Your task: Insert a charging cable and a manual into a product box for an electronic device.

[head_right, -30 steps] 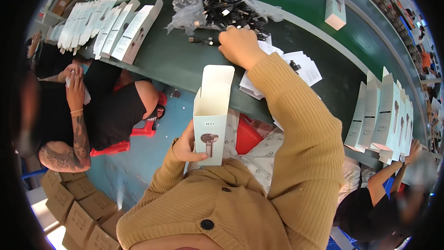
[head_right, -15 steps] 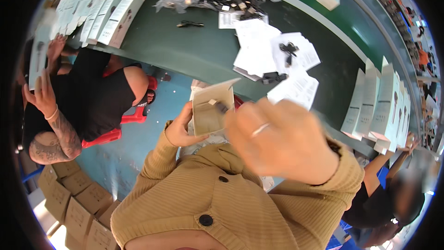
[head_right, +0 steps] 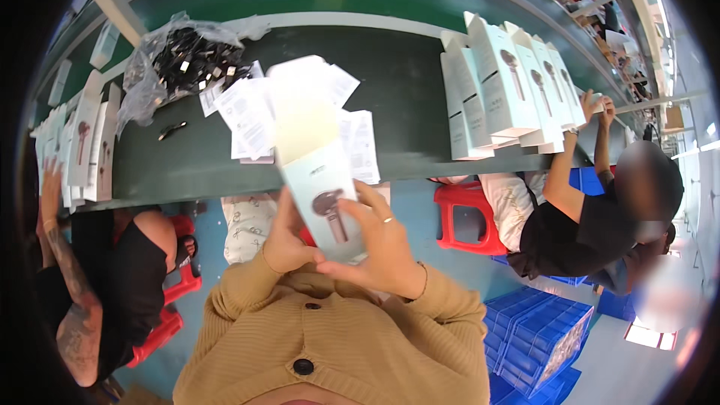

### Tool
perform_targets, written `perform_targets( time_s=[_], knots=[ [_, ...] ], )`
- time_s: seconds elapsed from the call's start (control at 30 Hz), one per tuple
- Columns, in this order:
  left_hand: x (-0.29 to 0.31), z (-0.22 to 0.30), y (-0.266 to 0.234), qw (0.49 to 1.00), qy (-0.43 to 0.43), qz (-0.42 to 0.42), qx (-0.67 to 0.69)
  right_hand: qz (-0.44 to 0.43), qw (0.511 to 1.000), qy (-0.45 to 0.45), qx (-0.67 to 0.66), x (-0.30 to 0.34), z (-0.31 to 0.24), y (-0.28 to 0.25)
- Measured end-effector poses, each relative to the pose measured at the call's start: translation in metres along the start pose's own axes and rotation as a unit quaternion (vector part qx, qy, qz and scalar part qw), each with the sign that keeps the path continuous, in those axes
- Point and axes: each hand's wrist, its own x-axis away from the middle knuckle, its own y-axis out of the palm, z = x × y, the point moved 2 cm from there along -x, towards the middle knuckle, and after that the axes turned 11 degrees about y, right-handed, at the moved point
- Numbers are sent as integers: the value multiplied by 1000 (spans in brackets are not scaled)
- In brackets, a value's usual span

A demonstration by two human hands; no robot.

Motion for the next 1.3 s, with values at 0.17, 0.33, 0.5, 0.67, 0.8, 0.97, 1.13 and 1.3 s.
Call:
perform_targets(
  time_s=[0.17,0.33,0.5,0.67,0.8,0.97,1.13,1.3],
  knots=[
    [-14,0,18,990,1,-105,94,66,993,81,52,-9,16,-23],
    [9,37,-20,997,39,-27,67,160,956,151,192,-42,59,-53],
    [49,136,-136,799,282,377,-374,157,866,84,468,-58,96,-59],
    [66,234,-261,380,191,353,-833,153,903,-51,398,-93,46,-19],
    [73,252,-322,226,18,404,-886,-19,938,-220,266,-123,-12,52],
    [59,265,-336,331,-107,402,-847,-107,920,-252,280,-143,-12,82],
    [91,264,-268,370,173,513,-755,-110,928,-267,235,-136,-11,77],
    [138,199,-231,698,287,527,-390,-97,939,-285,169,-134,-13,79]
  ],
)
